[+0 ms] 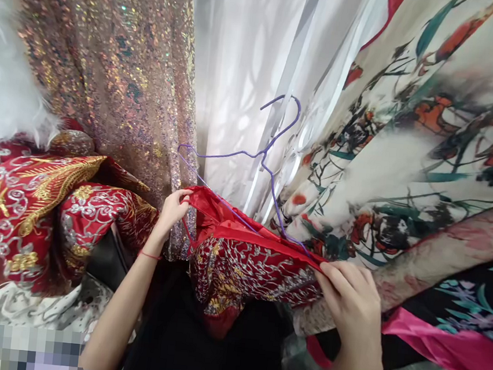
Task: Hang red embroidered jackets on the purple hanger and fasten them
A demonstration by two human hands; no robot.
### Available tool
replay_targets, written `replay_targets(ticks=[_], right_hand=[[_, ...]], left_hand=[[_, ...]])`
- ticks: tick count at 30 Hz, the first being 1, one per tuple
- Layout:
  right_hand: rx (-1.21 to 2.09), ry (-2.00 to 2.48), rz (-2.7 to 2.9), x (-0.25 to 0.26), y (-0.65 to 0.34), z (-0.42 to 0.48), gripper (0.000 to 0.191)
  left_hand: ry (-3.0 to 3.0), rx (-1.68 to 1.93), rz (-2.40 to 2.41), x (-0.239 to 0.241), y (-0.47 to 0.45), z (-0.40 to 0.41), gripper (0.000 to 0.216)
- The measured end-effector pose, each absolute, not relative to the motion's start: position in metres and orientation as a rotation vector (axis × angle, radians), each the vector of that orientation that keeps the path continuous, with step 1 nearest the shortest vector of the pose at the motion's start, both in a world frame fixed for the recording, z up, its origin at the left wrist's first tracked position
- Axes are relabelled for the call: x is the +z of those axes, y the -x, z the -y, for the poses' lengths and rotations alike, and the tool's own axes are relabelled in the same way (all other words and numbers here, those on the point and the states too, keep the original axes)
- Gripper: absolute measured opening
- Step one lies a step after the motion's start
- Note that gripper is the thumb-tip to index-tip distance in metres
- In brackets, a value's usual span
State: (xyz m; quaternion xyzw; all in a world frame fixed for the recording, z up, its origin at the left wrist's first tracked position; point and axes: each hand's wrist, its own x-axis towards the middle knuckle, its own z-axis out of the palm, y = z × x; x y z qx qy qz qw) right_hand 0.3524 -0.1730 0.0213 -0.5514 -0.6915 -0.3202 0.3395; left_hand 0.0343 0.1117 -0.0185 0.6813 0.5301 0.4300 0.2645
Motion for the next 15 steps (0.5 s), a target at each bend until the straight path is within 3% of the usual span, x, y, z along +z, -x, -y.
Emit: replay_targets(ticks=[6, 11, 15], right_hand=[[-0.768, 1.561, 1.727, 0.0, -0.354, 0.209, 0.005], [-0.737, 1.841, 1.529, -0.017, -0.353, 0.237, 0.052], [-0.73, 2.125, 1.618, -0.02, -0.349, 0.248, 0.051]], left_hand=[[-1.707, 1.368, -1.147, 0.002, -0.035, -0.067, 0.039], [-1.678, 1.316, -1.073, 0.035, -0.034, -0.032, 0.04], [-1.647, 1.216, -0.958, 0.042, -0.036, -0.004, 0.046]])
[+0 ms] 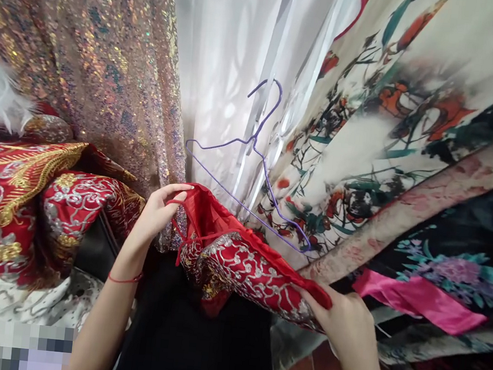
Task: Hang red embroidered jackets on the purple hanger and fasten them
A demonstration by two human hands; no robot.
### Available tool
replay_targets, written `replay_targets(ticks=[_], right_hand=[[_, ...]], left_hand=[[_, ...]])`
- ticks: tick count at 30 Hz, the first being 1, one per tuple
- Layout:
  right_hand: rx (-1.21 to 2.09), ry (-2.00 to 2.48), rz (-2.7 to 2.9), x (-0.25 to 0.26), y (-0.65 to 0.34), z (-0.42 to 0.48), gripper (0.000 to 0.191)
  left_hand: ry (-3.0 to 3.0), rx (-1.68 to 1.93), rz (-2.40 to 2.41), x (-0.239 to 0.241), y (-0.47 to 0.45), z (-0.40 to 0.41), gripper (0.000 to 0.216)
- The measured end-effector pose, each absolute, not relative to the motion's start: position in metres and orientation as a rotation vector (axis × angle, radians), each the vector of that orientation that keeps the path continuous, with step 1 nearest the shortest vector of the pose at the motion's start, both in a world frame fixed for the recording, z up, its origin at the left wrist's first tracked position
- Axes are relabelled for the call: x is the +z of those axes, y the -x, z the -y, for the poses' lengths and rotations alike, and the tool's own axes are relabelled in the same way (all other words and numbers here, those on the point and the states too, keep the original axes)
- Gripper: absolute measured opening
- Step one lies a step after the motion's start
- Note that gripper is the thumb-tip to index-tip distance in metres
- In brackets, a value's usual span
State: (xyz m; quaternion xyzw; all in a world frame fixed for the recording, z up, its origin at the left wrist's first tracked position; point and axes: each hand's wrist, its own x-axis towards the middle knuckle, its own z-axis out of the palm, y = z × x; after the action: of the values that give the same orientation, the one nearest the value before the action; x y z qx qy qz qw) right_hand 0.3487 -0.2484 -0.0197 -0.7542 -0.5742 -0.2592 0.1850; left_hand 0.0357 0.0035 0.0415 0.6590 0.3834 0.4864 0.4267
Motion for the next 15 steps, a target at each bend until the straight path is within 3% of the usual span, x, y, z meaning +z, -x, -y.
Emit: replay_targets(ticks=[6, 10, 15], right_hand=[[-0.667, 2.109, 1.382, -0.006, -0.314, 0.253, 0.033], [-0.713, 1.972, 1.23, 0.011, -0.291, 0.252, 0.031], [-0.702, 1.84, 1.238, 0.029, -0.275, 0.264, 0.031]], left_hand=[[-1.753, 1.023, -0.857, 0.044, -0.037, 0.047, 0.053], [-2.18, 0.843, -0.753, 0.06, -0.013, 0.088, 0.041], [-2.516, 0.251, -0.449, 0.116, 0.038, 0.157, 0.034]])
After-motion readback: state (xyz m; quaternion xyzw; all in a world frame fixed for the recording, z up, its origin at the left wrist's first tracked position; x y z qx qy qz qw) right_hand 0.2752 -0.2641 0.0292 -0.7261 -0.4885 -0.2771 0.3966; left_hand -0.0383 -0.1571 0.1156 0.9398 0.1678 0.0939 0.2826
